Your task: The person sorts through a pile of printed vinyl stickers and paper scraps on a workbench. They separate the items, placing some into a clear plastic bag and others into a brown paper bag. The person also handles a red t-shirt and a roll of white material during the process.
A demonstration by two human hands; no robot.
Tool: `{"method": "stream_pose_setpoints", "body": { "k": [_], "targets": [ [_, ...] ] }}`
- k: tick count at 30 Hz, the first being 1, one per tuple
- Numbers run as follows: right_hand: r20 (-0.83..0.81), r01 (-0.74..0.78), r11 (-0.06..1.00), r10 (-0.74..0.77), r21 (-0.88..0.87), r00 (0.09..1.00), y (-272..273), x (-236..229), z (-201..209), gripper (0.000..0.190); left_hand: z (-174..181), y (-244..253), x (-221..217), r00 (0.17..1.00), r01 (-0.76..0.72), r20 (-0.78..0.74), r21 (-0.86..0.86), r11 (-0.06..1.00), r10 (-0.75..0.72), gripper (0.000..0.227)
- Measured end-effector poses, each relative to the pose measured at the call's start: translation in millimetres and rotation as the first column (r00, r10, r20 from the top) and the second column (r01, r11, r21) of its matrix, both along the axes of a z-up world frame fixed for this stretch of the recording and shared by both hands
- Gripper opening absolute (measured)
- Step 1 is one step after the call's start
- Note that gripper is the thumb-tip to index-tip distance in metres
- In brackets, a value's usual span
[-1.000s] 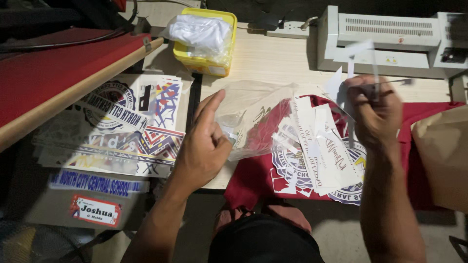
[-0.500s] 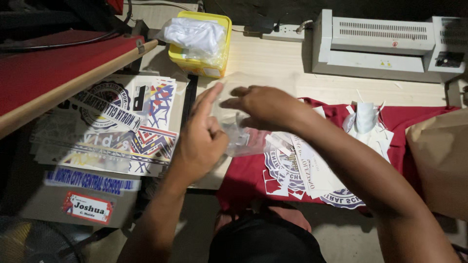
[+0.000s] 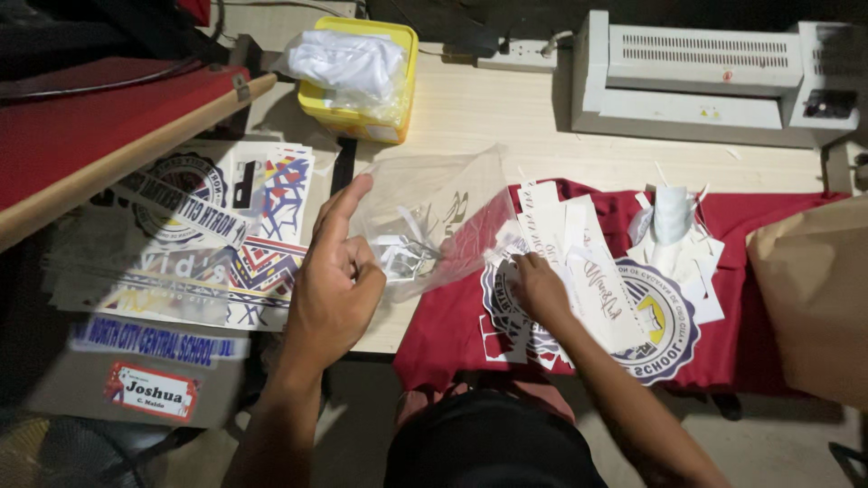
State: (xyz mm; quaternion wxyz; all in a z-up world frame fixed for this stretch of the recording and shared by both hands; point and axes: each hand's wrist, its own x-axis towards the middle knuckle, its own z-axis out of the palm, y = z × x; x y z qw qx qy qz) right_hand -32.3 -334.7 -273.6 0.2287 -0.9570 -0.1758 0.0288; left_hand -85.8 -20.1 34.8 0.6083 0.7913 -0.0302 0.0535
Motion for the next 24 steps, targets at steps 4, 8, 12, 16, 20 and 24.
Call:
{"method": "stream_pose_setpoints", "body": {
  "k": [4,8,12,16,20,24],
  "targets": [
    [0.064,0.082,0.996,-0.08,-0.02,0.995,10,-17,-28,0.024,0,-2,1,1.0,-0.001,-0.021,0.019,1.0,0.002,0.08],
    [0.108,0.079,0.997,-0.08,0.01,0.991,13,-15,-32,0.022,0,-3,-1,0.999,-0.012,-0.05,0.02,1.0,0.013,0.082],
    [0.122,0.042,0.999,-0.039,-0.021,0.992,11,-6,-21,0.014,1,-5,-2,0.999,-0.006,-0.051,0.025,1.0,0.008,0.081],
    [-0.193,0.029,0.996,-0.012,0.085,0.981,-1,-13,13,0.009,3,-5,-5,0.999,-0.002,-0.049,0.023,1.0,0.003,0.082],
    [-0.224,-0.265,0.936,0.316,0.23,0.922,-14,-45,36,0.007,4,-4,-7,0.997,0.008,-0.08,0.046,0.999,-0.004,0.083],
    [-0.048,-0.342,0.939,0.343,0.015,0.938,-6,-85,23,0.015,1,-8,-6,0.998,0.018,-0.053,0.038,0.999,-0.016,0.083]
  ]
}}
